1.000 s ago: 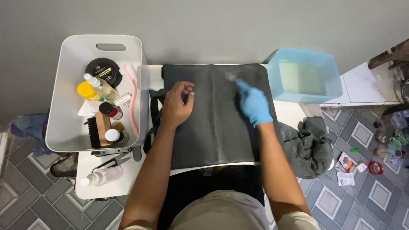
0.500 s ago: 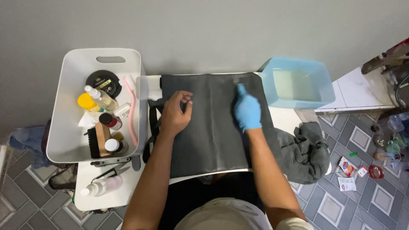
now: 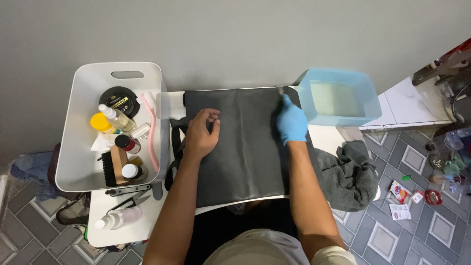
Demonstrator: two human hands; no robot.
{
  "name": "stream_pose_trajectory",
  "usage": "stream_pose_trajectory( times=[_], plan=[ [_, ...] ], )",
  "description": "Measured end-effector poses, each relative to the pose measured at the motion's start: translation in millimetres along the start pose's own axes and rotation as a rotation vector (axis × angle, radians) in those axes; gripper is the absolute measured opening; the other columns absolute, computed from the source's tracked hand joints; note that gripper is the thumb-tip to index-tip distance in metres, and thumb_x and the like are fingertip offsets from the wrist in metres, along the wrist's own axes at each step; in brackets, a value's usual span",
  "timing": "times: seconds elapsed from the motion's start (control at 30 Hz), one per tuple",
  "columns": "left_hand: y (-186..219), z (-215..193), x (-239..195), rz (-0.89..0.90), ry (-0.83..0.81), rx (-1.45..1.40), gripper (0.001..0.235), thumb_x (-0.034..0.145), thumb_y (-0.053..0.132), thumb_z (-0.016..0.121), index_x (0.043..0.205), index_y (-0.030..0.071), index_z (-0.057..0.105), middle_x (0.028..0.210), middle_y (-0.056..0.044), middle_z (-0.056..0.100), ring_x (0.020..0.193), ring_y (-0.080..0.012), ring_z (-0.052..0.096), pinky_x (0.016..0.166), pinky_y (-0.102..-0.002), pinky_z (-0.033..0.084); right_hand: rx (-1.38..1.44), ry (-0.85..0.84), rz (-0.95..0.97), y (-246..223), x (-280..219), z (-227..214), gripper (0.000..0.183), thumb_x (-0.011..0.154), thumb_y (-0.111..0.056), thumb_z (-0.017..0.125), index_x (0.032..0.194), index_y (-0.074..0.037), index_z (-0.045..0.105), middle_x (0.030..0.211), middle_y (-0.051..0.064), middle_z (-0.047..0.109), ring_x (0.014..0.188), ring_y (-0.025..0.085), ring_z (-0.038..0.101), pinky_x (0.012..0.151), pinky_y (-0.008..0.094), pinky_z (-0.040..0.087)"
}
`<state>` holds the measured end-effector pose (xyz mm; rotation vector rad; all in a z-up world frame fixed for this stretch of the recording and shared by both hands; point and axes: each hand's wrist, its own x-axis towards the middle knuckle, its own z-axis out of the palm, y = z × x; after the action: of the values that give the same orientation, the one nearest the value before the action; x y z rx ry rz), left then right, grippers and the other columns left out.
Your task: Cleaning a black bag using a cleaning solution, a small applicator tool, and a cloth at a repair station.
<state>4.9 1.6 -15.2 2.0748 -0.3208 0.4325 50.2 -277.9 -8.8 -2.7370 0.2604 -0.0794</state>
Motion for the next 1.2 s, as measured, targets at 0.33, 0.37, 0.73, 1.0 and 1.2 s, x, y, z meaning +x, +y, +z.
stream_pose_trajectory(
  times=[0.33,0.37,0.73,1.0,1.2],
  plan=[
    [3.4,0.8,-0.8,0.007,0.015,0.039,0.018,0.092,0.002,0.067,0.109,0.006,0.069,0.090,-0.015,0.073,0.088,-0.0333,0.073,0.078,-0.045,0.058,-0.018,-0.061,0.171,30.2,-50.3,-22.3,0.045,0.107,-0.026,0.042,0.148,-0.037,0.056,0.112,0.023,0.075,0.107,0.044,0.070,0.095,0.055,0.056],
    [2.7,0.7,-0.4,0.014,0.011,0.030,0.017,0.093,0.002,0.067,0.110,0.005,0.069,0.090,-0.015,0.072,0.088,-0.0337,0.073,0.078,-0.045,0.058,0.020,-0.120,0.041,21.1,-57.6,-22.0,0.045,0.103,-0.022,0.046,0.145,-0.032,0.059,0.114,0.023,0.074,0.108,0.046,0.069,0.095,0.057,0.055],
    [6.3,-1.9,2.3,-0.009,0.004,0.020,0.017,0.093,0.001,0.066,0.109,0.003,0.070,0.090,-0.018,0.072,0.088,-0.0352,0.073,0.078,-0.045,0.058,0.168,-0.166,0.013,38.9,-80.6,-35.9,0.039,0.097,-0.021,0.058,0.132,-0.034,0.070,0.118,0.017,0.075,0.112,0.049,0.066,0.098,0.058,0.054],
    [2.8,-2.2,1.3,-0.003,-0.015,0.011,0.017,0.092,0.002,0.066,0.109,0.004,0.070,0.090,-0.017,0.072,0.088,-0.0353,0.073,0.078,-0.045,0.057,0.226,0.075,-0.004,93.4,-48.7,22.7,0.030,0.093,-0.016,0.066,0.115,-0.031,0.079,0.104,0.005,0.079,0.103,0.035,0.073,0.091,0.046,0.058],
    [-1.2,1.4,-0.1,0.000,-0.001,0.016,0.018,0.092,0.001,0.067,0.109,0.004,0.069,0.089,-0.018,0.072,0.087,-0.0356,0.073,0.077,-0.045,0.058,0.175,0.176,-0.039,74.1,-27.5,34.6,0.030,0.099,-0.010,0.055,0.122,-0.007,0.074,0.095,0.027,0.075,0.092,0.048,0.072,0.083,0.058,0.058]
  ],
)
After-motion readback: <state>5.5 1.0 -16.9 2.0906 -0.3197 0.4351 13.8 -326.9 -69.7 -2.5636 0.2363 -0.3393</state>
